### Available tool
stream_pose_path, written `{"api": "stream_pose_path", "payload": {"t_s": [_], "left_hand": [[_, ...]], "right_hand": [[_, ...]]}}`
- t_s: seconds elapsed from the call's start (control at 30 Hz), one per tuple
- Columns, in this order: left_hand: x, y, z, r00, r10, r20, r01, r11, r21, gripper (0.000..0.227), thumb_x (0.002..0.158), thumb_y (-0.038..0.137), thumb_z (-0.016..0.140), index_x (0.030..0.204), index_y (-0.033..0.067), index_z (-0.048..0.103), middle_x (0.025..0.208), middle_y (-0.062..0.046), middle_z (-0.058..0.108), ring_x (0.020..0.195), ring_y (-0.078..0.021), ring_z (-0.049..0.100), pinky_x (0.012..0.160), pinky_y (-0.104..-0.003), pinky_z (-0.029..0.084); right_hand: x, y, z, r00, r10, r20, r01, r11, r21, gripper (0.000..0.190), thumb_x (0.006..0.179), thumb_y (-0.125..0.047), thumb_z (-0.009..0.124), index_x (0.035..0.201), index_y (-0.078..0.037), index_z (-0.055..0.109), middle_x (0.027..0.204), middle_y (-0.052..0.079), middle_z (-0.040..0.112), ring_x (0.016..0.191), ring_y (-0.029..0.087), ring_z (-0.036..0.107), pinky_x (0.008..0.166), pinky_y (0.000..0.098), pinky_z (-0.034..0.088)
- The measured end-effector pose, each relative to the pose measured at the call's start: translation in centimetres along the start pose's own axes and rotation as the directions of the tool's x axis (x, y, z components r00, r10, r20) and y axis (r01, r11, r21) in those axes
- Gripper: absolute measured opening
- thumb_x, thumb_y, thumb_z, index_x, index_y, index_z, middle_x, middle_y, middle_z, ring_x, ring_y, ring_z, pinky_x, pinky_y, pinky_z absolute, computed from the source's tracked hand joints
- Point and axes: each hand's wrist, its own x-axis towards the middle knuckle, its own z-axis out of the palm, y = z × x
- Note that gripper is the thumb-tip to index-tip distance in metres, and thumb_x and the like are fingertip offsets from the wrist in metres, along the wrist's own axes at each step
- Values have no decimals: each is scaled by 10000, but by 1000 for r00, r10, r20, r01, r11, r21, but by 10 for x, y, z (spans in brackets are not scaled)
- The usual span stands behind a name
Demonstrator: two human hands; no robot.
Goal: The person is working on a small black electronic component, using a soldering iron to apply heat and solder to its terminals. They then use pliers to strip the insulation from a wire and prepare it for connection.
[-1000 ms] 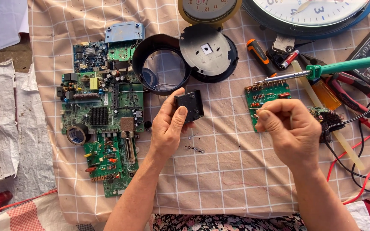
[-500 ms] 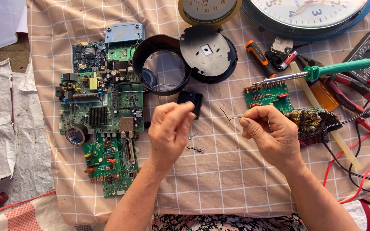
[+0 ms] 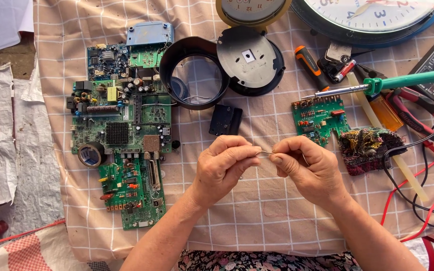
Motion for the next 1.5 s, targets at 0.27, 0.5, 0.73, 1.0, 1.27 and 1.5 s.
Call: {"api": "stream_pose_path", "payload": {"t_s": [0.27,0.5,0.73,1.0,1.27,1.5], "left_hand": [[-1,2,1,975,-216,-43,214,976,-49,63,920,94,759,950,114,811,692,-73,632,515,-132,565,481,-265,500],[0,0,0,945,-310,-106,286,939,-193,79,909,72,773,977,76,813,669,-44,558,565,-40,470,486,-220,449],[-12,-17,7,891,-454,-28,337,700,-629,92,1001,82,684,1018,8,737,887,-84,659,676,-75,609,610,-217,537],[-17,-19,1,771,-566,291,400,76,-913,75,1094,120,519,1072,49,528,1094,-275,709,698,-259,741,592,-296,567],[-20,-24,8,781,-555,287,441,165,-882,117,1068,180,585,1068,91,508,809,-92,570,551,-129,590,588,-287,515],[-22,-26,10,840,-507,194,431,405,-807,142,1034,136,636,1070,36,543,775,-129,584,562,-164,612,560,-271,537]], "right_hand": [[2,4,-3,986,-166,-15,153,939,-309,98,931,-123,732,860,-56,727,552,48,607,497,146,590,556,263,550],[7,1,-11,981,-187,-46,159,920,-357,122,924,-153,773,850,-71,721,570,51,588,519,135,553,574,259,527],[5,9,-10,984,-172,-46,141,914,-380,125,919,-149,780,851,-68,714,602,61,590,535,140,531,573,266,509],[7,12,-24,991,-96,-96,60,945,-322,195,919,-158,789,807,-41,681,555,62,530,496,95,432,455,242,443],[1,17,-26,998,52,-38,-32,911,411,186,928,-41,719,811,38,598,653,188,622,471,136,562,408,235,506],[2,-11,-15,982,54,181,-173,642,747,205,1042,-115,609,911,28,543,1119,341,695,652,265,740,557,324,599]]}}
